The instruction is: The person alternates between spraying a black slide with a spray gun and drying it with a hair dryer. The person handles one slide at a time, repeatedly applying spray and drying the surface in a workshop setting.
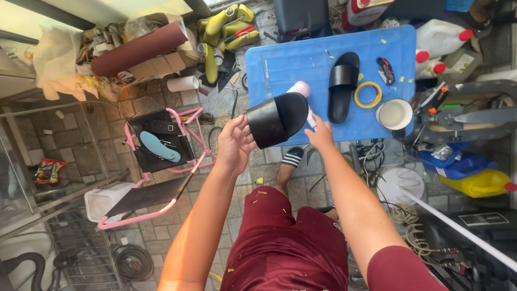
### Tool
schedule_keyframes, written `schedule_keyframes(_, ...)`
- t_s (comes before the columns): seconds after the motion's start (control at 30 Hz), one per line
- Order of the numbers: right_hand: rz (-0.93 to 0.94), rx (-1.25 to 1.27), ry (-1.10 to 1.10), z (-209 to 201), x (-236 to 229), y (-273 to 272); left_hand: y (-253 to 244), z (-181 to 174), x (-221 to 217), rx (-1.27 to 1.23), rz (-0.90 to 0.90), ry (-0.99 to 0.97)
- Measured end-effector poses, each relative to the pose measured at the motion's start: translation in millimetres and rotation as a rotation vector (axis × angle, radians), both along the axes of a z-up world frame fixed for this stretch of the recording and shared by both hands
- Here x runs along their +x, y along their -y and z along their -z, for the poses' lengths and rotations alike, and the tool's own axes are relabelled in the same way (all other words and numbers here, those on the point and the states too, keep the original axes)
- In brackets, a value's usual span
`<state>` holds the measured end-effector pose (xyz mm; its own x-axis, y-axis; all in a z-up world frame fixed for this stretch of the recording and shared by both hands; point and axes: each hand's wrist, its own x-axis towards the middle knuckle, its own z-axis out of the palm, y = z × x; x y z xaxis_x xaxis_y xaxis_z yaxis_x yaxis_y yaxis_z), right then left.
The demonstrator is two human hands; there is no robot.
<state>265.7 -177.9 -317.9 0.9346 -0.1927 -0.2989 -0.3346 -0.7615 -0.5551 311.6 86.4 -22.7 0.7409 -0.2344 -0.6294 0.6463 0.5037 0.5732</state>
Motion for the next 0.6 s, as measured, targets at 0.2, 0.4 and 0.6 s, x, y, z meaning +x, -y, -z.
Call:
schedule_keyframes(0.2,0.427,1.319,0.010,-115,-20,-4,24,-14,-31,0.041,-0.030,0.024)
schedule_keyframes(0.4,0.543,1.445,0.161,-224,-65,9,82,-32,-79,-0.052,0.060,0.152)
schedule_keyframes(0.6,0.721,1.459,0.236,-268,-113,75,113,-79,-137,0.019,0.299,0.261)
